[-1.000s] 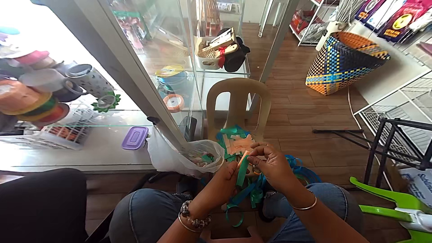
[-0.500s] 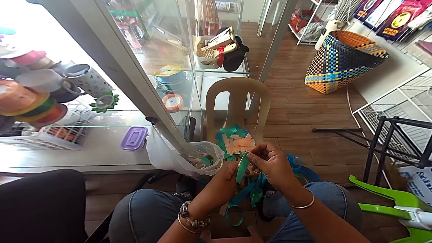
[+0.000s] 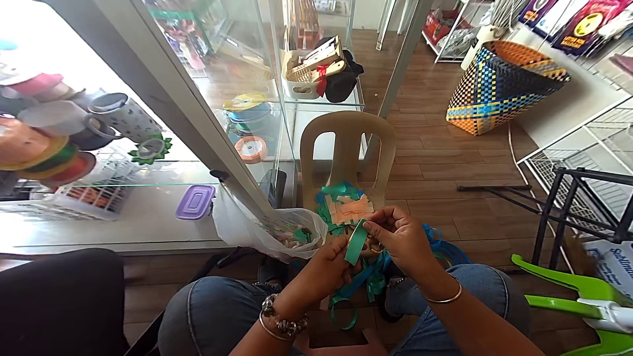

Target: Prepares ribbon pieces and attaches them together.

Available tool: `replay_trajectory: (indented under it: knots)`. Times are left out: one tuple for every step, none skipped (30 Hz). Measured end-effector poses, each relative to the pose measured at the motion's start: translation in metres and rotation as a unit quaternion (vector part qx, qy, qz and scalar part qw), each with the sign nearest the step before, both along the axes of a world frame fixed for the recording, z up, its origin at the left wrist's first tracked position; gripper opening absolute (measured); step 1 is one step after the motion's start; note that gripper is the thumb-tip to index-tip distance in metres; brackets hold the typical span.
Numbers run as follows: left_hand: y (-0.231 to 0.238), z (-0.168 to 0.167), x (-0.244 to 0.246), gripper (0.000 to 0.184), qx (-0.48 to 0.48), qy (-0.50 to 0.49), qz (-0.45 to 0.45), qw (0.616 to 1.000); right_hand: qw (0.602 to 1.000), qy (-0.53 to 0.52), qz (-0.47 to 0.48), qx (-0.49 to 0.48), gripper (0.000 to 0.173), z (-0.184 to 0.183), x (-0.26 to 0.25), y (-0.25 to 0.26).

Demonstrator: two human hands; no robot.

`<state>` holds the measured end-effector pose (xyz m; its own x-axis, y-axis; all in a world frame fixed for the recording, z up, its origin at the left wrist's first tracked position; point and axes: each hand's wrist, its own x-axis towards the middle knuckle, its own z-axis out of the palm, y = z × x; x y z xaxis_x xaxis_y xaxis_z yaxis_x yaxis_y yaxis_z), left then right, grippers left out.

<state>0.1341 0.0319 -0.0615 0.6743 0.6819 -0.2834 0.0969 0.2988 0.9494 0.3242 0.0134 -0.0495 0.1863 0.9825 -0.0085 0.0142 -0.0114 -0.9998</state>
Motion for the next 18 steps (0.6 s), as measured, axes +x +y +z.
replay_trajectory:
  knots:
    - [-0.0001, -0.0007, -0.0009, 0.036, -0.013, -0.015, 0.002, 1.0, 1.0, -0.002, -0.003, 0.0, 0.016, -0.0001, 0.0001, 0.0001]
    - [0.0003, -0.0024, -0.0019, 0.046, -0.023, -0.031, 0.002, 0.999, 1.0, -0.003, -0.005, 0.002, 0.016, -0.0006, 0.0003, 0.0003]
    - [0.0009, -0.004, -0.0025, 0.055, -0.028, -0.044, 0.0, 0.999, 1.0, -0.005, -0.006, 0.004, 0.016, -0.0009, 0.0005, 0.0004]
    - [0.0017, -0.0051, -0.003, 0.061, -0.03, -0.053, -0.004, 0.998, 1.0, -0.007, -0.007, 0.005, 0.016, -0.0012, 0.0005, 0.0005]
    - [0.002, -0.0052, -0.0033, 0.06, -0.03, -0.057, -0.006, 0.998, 1.0, -0.008, -0.009, 0.006, 0.016, -0.0018, 0.0005, 0.0007]
    - [0.0018, -0.0043, -0.0032, 0.054, -0.029, -0.056, -0.005, 0.998, 1.0, -0.009, -0.009, 0.006, 0.016, -0.0021, 0.0005, 0.0008]
    - [0.0011, -0.002, -0.0024, 0.042, -0.03, -0.048, -0.001, 0.998, 1.0, -0.009, -0.009, 0.007, 0.016, -0.0023, 0.0005, 0.0007]
    - [0.0005, 0.0005, -0.0013, 0.032, -0.031, -0.036, 0.004, 0.999, 1.0, -0.011, -0.008, 0.008, 0.016, -0.0025, 0.0004, 0.0006]
    - [0.0004, 0.0016, -0.0006, 0.026, -0.029, -0.025, 0.005, 0.999, 1.0, -0.012, -0.009, 0.01, 0.016, -0.0028, 0.0003, 0.0006]
    - [0.0005, 0.002, -0.0001, 0.025, -0.024, -0.019, 0.005, 1.0, 1.0, -0.014, -0.01, 0.013, 0.016, -0.0033, 0.0002, 0.0007]
    - [0.0006, 0.0021, -0.0001, 0.025, -0.017, -0.015, 0.003, 1.0, 1.0, -0.017, -0.01, 0.016, 0.017, -0.0037, 0.0001, 0.0008]
    - [0.0008, 0.002, -0.0003, 0.025, -0.013, -0.013, 0.002, 1.0, 1.0, -0.018, -0.01, 0.017, 0.017, -0.0038, 0.0001, 0.0009]
    - [0.0008, 0.0023, -0.0005, 0.025, -0.011, -0.012, 0.001, 1.0, 1.0, -0.016, -0.01, 0.018, 0.017, -0.0038, 0.0, 0.0009]
    - [0.001, 0.0025, -0.0006, 0.026, -0.01, -0.01, 0.0, 1.0, 1.0, -0.015, -0.009, 0.019, 0.017, -0.0038, -0.0001, 0.0009]
    - [0.0012, 0.0025, -0.0007, 0.025, -0.01, -0.009, 0.0, 1.0, 1.0, -0.013, -0.008, 0.018, 0.017, -0.0036, -0.0001, 0.0008]
    - [0.0016, 0.002, -0.0009, 0.025, -0.008, -0.008, -0.001, 1.0, 1.0, -0.012, -0.007, 0.017, 0.017, -0.0033, 0.0, 0.0007]
    - [0.0016, 0.0015, -0.0009, 0.025, -0.006, -0.006, 0.0, 1.0, 1.0, -0.009, -0.005, 0.017, 0.016, -0.0029, 0.0002, 0.0005]
    - [0.0017, 0.0013, -0.0009, 0.025, -0.005, -0.004, 0.001, 1.0, 1.0, -0.005, -0.004, 0.019, 0.016, -0.0025, 0.0004, 0.0004]
